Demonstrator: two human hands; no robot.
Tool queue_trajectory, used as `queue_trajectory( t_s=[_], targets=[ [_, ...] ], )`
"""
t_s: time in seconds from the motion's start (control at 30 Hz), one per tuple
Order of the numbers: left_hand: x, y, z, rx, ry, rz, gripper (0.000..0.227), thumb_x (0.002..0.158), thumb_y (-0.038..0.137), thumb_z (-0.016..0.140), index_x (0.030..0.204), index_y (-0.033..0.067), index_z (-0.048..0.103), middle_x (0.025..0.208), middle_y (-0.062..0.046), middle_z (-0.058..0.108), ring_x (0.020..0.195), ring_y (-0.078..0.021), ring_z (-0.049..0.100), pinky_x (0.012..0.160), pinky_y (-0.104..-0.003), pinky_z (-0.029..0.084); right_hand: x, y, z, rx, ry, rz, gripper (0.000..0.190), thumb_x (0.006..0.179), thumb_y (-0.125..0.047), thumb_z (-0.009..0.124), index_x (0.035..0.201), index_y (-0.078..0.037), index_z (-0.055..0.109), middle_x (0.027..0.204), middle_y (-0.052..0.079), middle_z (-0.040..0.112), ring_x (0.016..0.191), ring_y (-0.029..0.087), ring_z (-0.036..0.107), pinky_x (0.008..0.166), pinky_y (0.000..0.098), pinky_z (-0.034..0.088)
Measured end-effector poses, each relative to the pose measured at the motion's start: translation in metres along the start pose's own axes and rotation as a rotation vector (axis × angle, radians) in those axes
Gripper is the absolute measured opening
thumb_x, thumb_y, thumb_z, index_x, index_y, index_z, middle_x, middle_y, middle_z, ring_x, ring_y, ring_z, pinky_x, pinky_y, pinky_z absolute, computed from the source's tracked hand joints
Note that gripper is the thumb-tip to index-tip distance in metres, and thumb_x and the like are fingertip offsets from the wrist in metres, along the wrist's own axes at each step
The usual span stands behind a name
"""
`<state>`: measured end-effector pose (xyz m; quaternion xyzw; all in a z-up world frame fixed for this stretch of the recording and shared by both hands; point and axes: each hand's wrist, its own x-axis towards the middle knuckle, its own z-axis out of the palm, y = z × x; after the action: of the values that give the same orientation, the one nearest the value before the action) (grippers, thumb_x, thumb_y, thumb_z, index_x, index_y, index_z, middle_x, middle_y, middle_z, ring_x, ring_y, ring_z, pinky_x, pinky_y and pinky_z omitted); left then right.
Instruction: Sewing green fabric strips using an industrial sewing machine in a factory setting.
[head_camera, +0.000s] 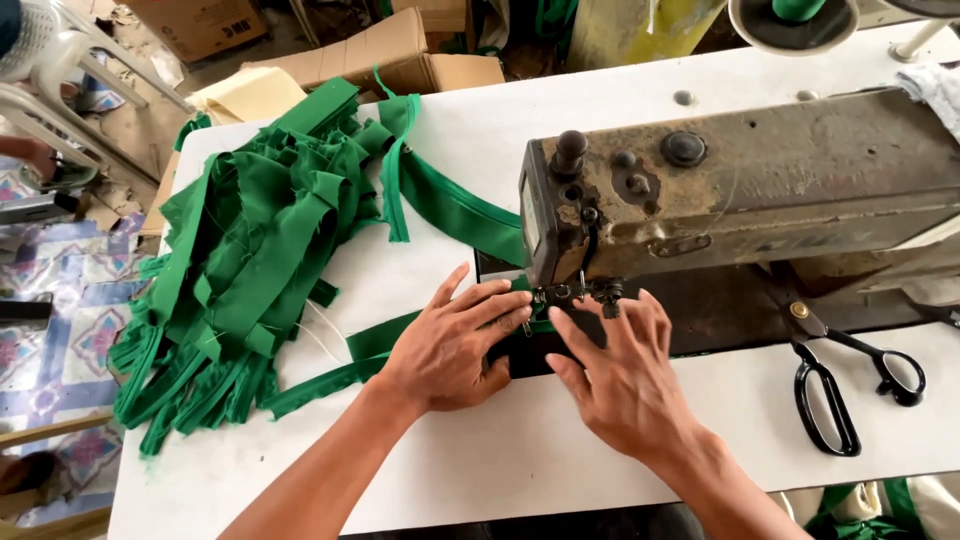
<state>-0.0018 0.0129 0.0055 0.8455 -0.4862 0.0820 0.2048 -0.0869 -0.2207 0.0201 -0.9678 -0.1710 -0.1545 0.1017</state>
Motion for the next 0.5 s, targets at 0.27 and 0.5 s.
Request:
queue_trajectory(
  t_s=[0.27, 0.5],
  targets=[
    [0.003, 0.003, 0.001, 0.037, 0.016, -0.017, 0.054, 0.091, 0.030, 0.055, 0.137, 0.0041, 0.065, 0.143, -0.008, 0.062, 0.138, -0.0282, 0.050, 0.125, -0.059, 0.022, -0.023, 0.005, -0.004, 0.148, 0.063, 0.076, 0.044, 0.104, -0.035, 0.053, 0.138, -0.009, 0.063, 0.129, 0.013, 0.055, 0.116, 0.033, 0.049, 0.111, 0.0616, 0.034],
    [0.004, 0.012, -0.001, 0.022, 0.000, -0.051, 0.053, 0.092, 0.029, 0.054, 0.138, 0.0046, 0.064, 0.147, -0.007, 0.059, 0.140, -0.0278, 0.048, 0.126, -0.059, 0.016, -0.038, 0.020, -0.016, 0.216, 0.170, 0.030, 0.035, 0.101, -0.023, 0.060, 0.132, -0.007, 0.065, 0.127, 0.012, 0.060, 0.112, 0.033, 0.052, 0.115, 0.0618, 0.033]
  ],
)
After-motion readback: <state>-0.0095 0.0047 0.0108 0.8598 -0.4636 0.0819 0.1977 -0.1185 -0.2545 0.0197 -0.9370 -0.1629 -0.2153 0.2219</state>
